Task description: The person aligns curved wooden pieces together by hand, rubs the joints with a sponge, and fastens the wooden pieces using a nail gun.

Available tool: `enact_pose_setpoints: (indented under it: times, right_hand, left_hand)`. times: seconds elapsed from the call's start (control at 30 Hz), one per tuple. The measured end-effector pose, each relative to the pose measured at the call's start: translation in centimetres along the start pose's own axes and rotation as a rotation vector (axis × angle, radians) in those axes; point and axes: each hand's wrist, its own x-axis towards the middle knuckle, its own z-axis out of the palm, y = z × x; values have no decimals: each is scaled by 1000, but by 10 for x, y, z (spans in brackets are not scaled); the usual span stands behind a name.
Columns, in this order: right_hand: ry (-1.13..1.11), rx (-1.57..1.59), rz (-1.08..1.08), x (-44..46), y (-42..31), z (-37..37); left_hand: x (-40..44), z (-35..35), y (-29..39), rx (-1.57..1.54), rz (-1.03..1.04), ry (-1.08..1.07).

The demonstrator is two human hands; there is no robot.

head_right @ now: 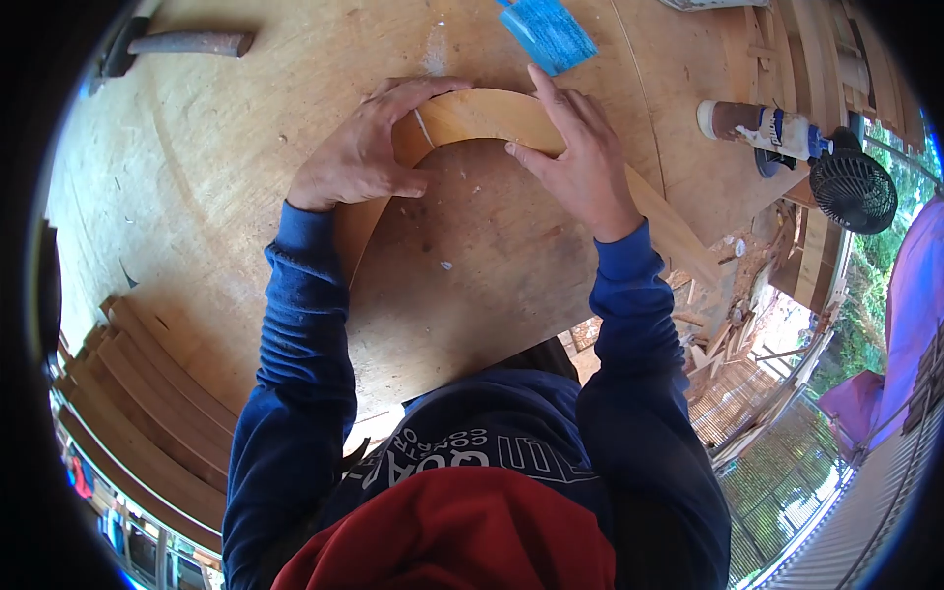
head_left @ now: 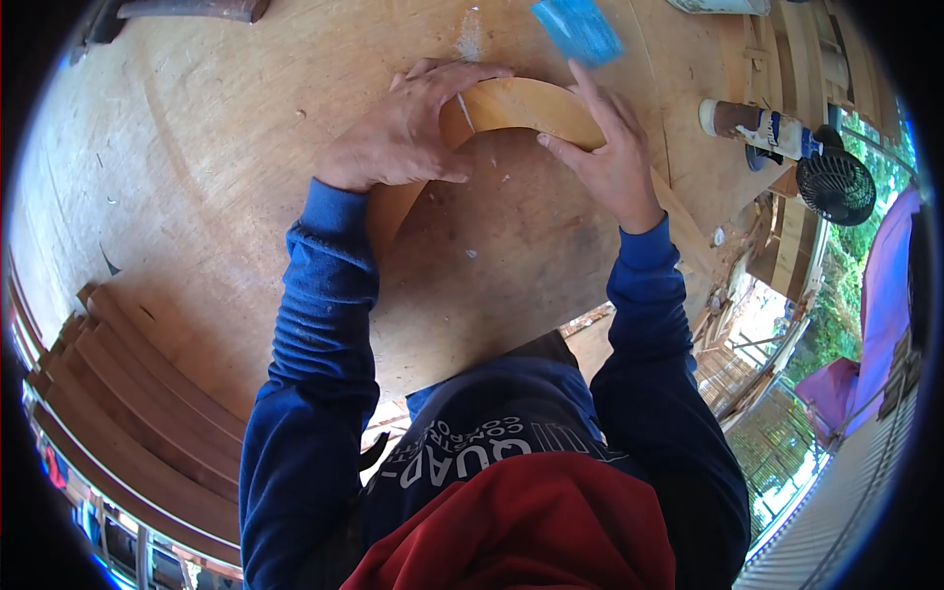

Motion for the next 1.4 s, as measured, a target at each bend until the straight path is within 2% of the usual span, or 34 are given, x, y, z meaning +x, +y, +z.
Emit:
enact_pose_setpoints:
  times: [0.17,0.27,0.37,0.57,0.67,0.77,0.87,0.97,1.07,1.17,1.27,1.4]
  right_hand:
    - [49,4,-21,-2,6,5]
    - [26,40,67,-3,1,3]
    - [32,7,31,-3,3,3]
    - [7,-55,16,-3,4,-1]
    - [-74,-37,37,-1,-4,-16]
    - [-12,-12,-41,8,7,-34]
    - [200,-179,-55,34,12,-42]
    - [132,-104,47,57,-2,-35]
    - [120,-217,23,65,9,-18]
    - [342,53,18,63,-9,-14]
    - [363,-11,8,48,-27,-20]
    - [315,62,-55,22,-73,-9]
  left_hand:
    - [0,-2,1,-9,-33,-19]
    - [0,-2,4,19,-37,-2]
    - [0,-4,6,14,-72,-20]
    - [-1,-4,1,-33,-76,-25]
    - [0,-7,3,-83,-49,-44]
    - [-1,-5,-6,-86,-43,-44]
    - [-1,-6,-5,-101,-56,-55]
    - [-2,-5,-6,-96,-40,-41]
    - [-2,-6,-4,-185,-55,-57]
    - [-2,-6,-4,-117,-63,-74]
    - [-3,-7,-3,-152,-64,-72]
    - [-3,-7,-11,-804,32,58]
